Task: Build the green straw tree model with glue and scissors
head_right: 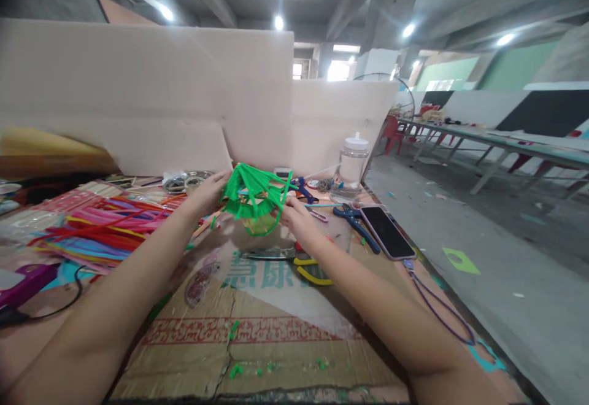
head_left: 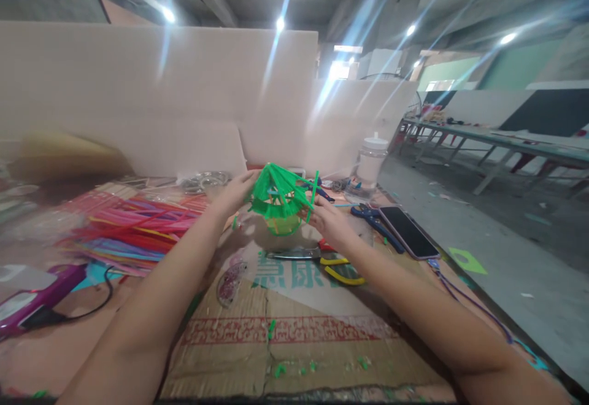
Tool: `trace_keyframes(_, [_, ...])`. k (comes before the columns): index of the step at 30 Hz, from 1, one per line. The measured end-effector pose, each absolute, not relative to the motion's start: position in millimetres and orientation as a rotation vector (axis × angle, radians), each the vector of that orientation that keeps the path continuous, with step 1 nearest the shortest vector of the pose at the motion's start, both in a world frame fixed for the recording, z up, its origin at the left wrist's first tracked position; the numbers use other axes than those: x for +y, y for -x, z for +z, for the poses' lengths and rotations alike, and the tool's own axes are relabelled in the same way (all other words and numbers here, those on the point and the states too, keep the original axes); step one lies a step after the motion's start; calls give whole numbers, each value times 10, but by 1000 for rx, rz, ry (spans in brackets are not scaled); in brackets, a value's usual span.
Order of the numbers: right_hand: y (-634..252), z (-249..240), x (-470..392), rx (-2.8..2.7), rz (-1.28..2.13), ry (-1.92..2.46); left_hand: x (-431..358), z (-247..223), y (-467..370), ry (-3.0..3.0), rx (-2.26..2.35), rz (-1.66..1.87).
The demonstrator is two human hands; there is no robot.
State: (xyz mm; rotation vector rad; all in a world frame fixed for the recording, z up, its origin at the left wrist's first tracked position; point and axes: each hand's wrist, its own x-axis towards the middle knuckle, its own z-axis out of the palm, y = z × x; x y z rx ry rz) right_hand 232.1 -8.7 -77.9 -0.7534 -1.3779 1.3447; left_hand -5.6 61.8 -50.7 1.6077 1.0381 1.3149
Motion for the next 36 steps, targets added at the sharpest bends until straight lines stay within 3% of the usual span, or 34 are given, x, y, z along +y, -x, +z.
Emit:
trace_keyframes(5, [-2442, -858, 115, -1137, 1560, 726, 589, -488, -43, -1761, 1201, 1341])
trace_keyframes(15, [-2661, -957, 318, -1137, 1474, 810, 513, -513, -113, -1928, 1239, 1150])
trace_keyframes(36, [-3208, -878, 466, -1990, 966, 1579, 354, -397, -101, -2244, 1355, 897])
